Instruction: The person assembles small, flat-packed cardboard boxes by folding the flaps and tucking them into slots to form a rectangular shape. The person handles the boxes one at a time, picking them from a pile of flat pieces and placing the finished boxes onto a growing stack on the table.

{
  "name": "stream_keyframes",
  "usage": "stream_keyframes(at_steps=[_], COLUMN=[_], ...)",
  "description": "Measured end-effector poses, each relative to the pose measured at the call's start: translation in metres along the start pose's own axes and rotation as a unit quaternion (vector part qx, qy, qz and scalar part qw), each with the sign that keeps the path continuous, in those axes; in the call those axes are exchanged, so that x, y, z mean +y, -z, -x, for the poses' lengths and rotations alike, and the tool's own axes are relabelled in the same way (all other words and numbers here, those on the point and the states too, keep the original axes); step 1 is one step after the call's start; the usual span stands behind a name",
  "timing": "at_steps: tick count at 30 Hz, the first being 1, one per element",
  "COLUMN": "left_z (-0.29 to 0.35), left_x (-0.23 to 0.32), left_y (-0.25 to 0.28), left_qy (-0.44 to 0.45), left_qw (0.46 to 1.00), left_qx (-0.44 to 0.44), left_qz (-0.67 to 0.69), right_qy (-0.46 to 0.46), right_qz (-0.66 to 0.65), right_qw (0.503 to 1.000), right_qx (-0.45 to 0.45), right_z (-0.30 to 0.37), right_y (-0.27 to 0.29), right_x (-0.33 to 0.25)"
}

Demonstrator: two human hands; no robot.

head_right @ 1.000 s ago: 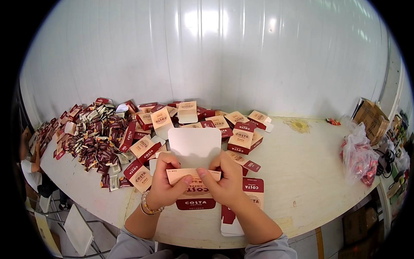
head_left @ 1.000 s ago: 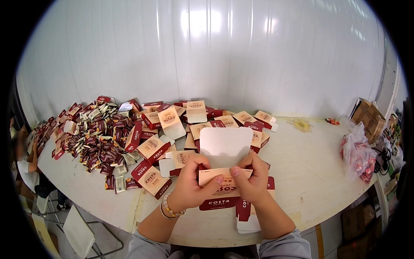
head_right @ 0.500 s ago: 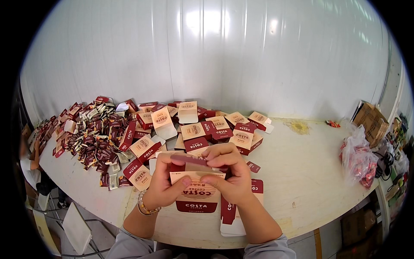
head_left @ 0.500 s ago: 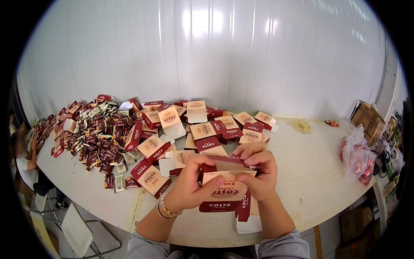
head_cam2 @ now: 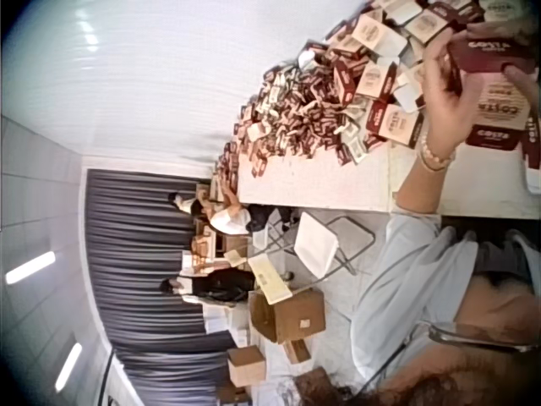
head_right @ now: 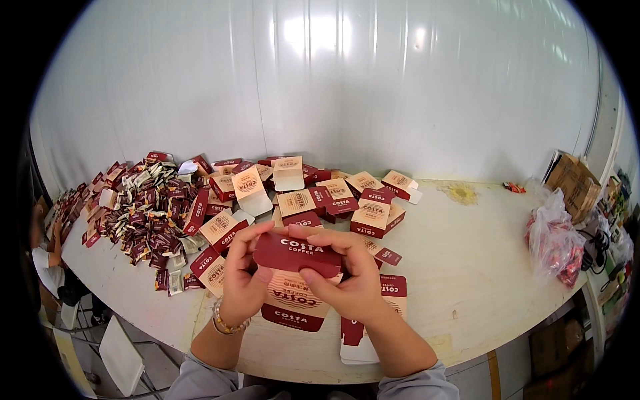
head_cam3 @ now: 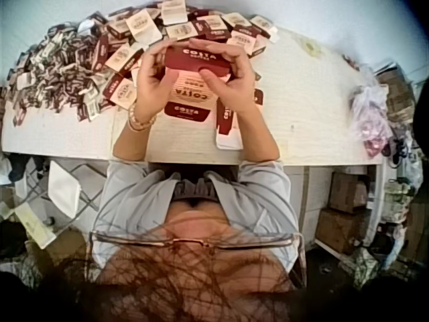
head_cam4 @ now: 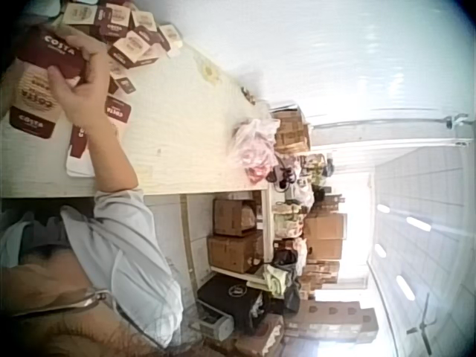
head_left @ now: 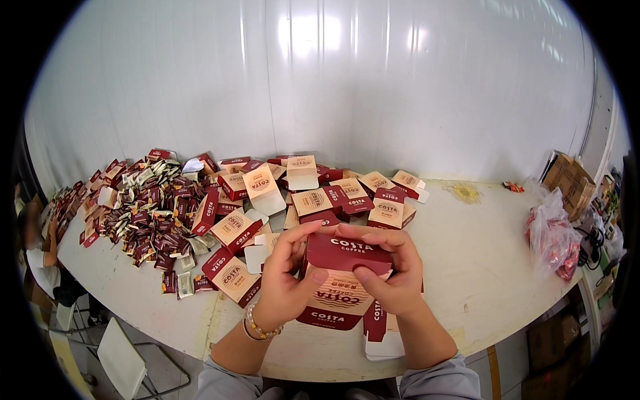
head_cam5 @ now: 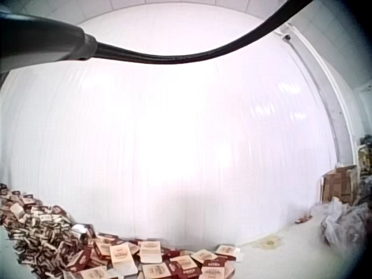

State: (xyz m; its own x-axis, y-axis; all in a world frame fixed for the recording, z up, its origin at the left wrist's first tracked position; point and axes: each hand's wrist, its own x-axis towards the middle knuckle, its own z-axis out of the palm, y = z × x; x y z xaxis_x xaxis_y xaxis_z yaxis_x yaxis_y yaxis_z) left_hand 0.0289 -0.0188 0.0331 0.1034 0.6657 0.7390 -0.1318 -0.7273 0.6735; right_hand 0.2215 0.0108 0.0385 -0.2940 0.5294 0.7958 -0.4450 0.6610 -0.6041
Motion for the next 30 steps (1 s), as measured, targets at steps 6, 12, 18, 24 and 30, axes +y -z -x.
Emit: stream_keyframes(at_steps=[6, 12, 18, 24, 30], left_z=[0.006, 0.009, 0.006, 0.006, 0.006], left_x=[0.008, 0.006, -0.001, -0.003, 0.0], left_y=[-0.003, -0.009, -0.003, -0.004, -0.009], left_qy=[0.019, -0.012, -0.09, -0.102, -0.054], left_qw=[0.999, 0.998, 0.995, 0.993, 0.996], left_qx=[0.031, 0.061, 0.035, 0.039, 0.047], left_qz=[0.001, -0.024, -0.036, -0.051, -0.045], right_qy=[0.055, 0.028, 0.04, 0.04, 0.0], right_qz=[0.072, 0.081, 0.07, 0.038, 0.041], right_qw=[0.995, 0.996, 0.996, 0.998, 0.999], right_qx=[-0.031, -0.001, -0.023, -0.009, 0.021], right_z=[0.0, 0.005, 0.004, 0.003, 0.006], right_y=[0.0, -0.008, -0.003, -0.003, 0.0], right_x=[0.009, 0.012, 0.015, 0.017, 0.022])
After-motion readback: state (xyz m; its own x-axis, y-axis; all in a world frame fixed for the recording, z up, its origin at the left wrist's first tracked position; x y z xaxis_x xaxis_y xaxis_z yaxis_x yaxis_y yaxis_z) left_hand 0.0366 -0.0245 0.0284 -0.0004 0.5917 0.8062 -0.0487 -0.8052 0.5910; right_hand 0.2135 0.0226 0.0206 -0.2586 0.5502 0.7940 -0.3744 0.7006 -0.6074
